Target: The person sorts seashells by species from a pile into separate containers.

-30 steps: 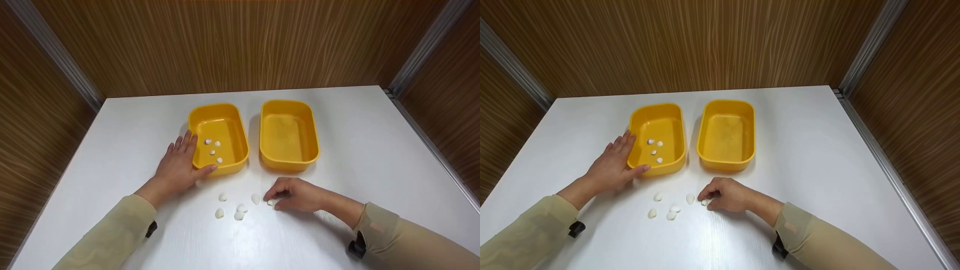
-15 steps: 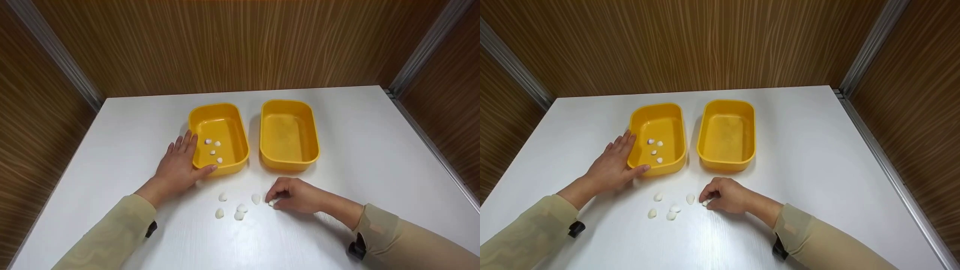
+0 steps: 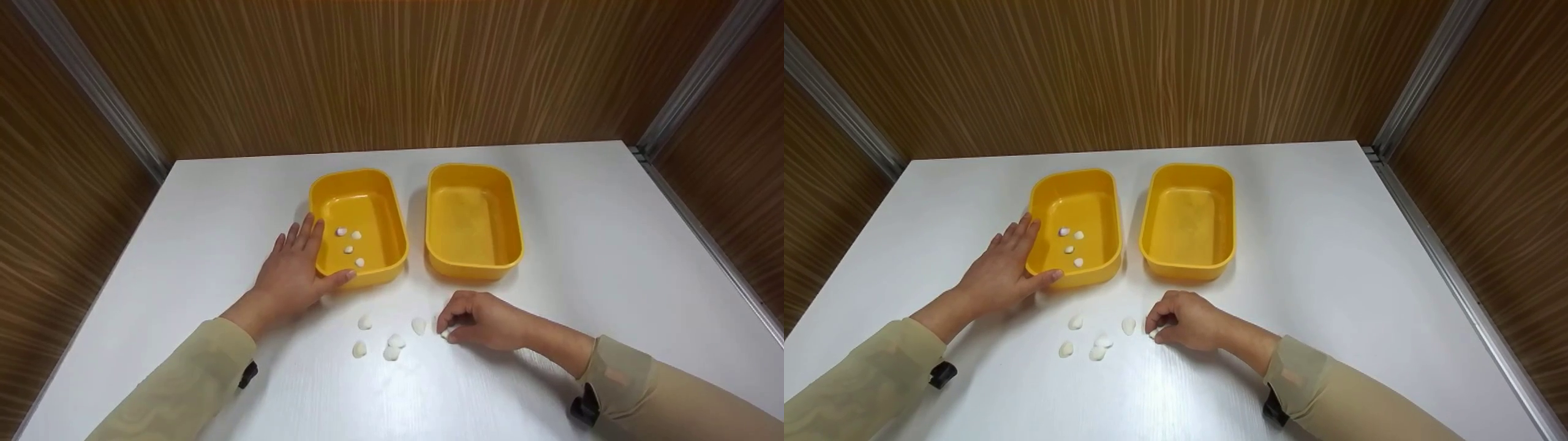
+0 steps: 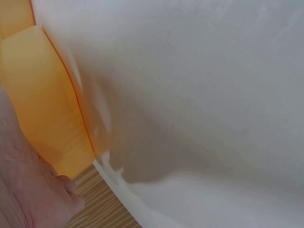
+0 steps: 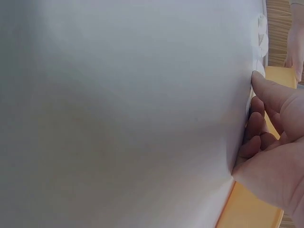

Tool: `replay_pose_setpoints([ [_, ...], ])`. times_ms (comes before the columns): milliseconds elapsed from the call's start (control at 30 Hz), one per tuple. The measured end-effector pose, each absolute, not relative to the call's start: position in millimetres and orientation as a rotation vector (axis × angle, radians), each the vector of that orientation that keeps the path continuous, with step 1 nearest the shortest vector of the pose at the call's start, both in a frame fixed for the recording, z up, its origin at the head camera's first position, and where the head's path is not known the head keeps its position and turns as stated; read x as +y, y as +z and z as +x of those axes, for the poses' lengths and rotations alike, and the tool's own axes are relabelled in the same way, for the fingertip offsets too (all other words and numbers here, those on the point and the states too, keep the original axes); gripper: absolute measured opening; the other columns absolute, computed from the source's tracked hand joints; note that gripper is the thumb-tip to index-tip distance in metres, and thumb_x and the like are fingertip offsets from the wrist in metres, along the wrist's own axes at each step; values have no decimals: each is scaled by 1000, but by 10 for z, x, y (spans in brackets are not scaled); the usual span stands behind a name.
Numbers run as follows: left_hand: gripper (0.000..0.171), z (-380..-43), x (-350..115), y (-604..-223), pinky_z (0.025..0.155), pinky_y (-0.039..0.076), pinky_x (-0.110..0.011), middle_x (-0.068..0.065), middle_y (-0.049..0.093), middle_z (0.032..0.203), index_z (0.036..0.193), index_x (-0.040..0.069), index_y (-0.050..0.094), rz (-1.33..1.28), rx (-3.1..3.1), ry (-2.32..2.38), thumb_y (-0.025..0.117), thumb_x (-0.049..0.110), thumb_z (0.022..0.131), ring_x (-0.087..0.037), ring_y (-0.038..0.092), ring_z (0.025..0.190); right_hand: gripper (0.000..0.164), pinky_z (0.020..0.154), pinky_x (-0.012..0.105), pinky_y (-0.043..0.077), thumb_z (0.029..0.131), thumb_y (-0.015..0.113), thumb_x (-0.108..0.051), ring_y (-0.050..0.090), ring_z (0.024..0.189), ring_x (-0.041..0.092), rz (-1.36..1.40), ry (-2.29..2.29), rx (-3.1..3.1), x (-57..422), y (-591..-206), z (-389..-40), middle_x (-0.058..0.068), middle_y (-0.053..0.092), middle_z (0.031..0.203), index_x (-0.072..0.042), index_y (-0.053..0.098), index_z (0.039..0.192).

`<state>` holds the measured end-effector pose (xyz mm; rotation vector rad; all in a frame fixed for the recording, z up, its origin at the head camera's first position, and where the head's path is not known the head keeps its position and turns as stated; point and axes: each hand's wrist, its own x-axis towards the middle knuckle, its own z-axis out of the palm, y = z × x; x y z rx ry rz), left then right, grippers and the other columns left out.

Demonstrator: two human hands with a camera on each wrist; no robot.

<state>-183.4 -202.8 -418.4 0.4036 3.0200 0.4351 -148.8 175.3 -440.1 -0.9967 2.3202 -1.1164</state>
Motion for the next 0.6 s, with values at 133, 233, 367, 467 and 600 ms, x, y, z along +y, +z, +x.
replay_pose_setpoints([
  [133, 124, -1835, -2033, -4186, 130, 5, -57, -15, -1, 178, 170, 4, 6, 419, 3028, 442, 35, 94, 89, -40, 5, 163, 13, 89, 24, 53, 92, 80, 0, 62, 96, 18, -1014, -1129, 2325, 1754, -4407, -1482, 0, 68, 96, -12, 79, 97],
  [233, 123, -1834, -2031, -4187, 130, 5, -56, -15, 0, 178, 170, 4, 7, 424, 3030, 449, 35, 93, 90, -40, 6, 163, 13, 88, 23, 53, 93, 79, 1, 62, 96, 18, -999, -1142, 2318, 1753, -4414, -1472, 1, 68, 97, -11, 78, 98],
  [367, 124, -1835, -2029, -4195, 130, 4, -56, -16, 0, 178, 170, 3, 6, 427, 3026, 445, 35, 93, 90, -41, 5, 162, 14, 90, 23, 54, 93, 79, 0, 63, 99, 17, -960, -1139, 2316, 1746, -4417, -1464, 0, 69, 102, -10, 78, 104],
  [467, 124, -1833, -2027, -4192, 130, 4, -57, -16, -1, 178, 170, 4, 6, 428, 3028, 439, 35, 93, 90, -41, 5, 162, 13, 90, 24, 55, 93, 79, 0, 63, 99, 16, -971, -1128, 2329, 1744, -4409, -1464, 0, 69, 101, -10, 78, 103],
  [600, 123, -1834, -2021, -4177, 130, 4, -55, -14, -2, 178, 170, 4, 5, 420, 3027, 437, 34, 93, 90, -40, 4, 163, 13, 89, 24, 55, 93, 80, 0, 63, 97, 16, -1004, -1122, 2344, 1745, -4405, -1471, 0, 69, 99, -10, 78, 101],
])
